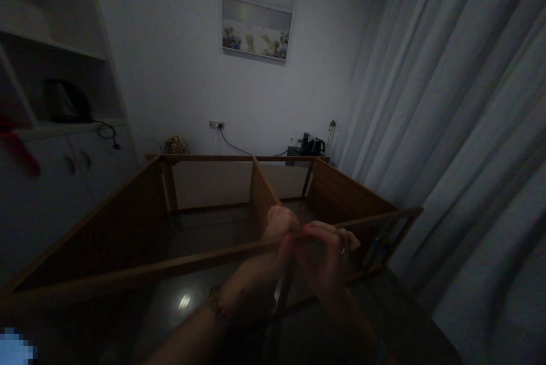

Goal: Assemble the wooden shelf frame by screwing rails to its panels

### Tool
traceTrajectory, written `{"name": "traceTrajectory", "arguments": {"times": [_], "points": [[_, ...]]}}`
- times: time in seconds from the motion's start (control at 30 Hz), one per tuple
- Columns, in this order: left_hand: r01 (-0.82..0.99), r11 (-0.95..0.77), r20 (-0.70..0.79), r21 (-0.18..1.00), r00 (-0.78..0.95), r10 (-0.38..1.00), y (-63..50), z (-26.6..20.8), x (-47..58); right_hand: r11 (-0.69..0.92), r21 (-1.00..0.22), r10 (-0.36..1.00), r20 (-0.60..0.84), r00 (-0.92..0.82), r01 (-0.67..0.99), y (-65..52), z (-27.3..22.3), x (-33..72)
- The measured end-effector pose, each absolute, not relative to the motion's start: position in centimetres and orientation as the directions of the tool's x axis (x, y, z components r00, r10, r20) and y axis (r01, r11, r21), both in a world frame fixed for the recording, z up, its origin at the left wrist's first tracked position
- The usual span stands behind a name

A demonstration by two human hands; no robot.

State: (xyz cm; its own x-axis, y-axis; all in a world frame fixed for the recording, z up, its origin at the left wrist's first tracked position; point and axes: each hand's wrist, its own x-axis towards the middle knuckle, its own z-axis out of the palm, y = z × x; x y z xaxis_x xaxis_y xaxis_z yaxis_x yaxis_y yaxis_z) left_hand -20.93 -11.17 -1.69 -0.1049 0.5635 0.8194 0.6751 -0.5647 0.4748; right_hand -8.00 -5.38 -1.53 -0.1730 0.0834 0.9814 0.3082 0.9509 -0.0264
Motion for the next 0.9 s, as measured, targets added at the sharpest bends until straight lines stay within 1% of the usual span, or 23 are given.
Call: {"name": "traceTrajectory", "arguments": {"times": [0.07,0.13,0.3,0.43,0.57,0.7,0.9], "points": [[0.672,-0.565,0.817,0.479,-0.105,0.567,-11.1,-1.7,-20.9,0.962,-0.024,0.064,0.988,-0.138,0.273,-5.4,-1.6,-8.0],[0.667,-0.576,0.818,0.473,-0.090,0.568,-11.2,-1.6,-20.8,0.967,-0.003,0.039,0.989,-0.140,0.253,-5.4,-1.6,-7.9],[0.653,-0.559,0.796,0.512,-0.114,0.595,-12.0,-0.9,-20.6,0.961,0.030,0.019,0.984,-0.175,0.274,-5.7,-1.3,-7.7],[0.672,-0.562,0.803,0.483,-0.085,0.589,-11.7,-0.9,-20.7,0.960,0.042,0.005,0.986,-0.167,0.277,-5.8,-1.2,-7.7],[0.688,-0.547,0.803,0.476,-0.086,0.590,-11.4,-1.0,-20.8,0.932,0.089,-0.052,0.992,-0.113,0.350,-5.9,-1.3,-7.6],[0.679,-0.545,0.800,0.491,-0.105,0.591,-12.8,-1.1,-20.4,0.882,0.157,-0.118,0.986,-0.114,0.445,-6.1,-1.5,-7.3],[0.656,-0.534,0.773,0.533,-0.122,0.622,-14.3,-0.7,-19.9,0.879,0.172,-0.136,0.984,-0.113,0.445,-6.1,-1.4,-7.1]]}}
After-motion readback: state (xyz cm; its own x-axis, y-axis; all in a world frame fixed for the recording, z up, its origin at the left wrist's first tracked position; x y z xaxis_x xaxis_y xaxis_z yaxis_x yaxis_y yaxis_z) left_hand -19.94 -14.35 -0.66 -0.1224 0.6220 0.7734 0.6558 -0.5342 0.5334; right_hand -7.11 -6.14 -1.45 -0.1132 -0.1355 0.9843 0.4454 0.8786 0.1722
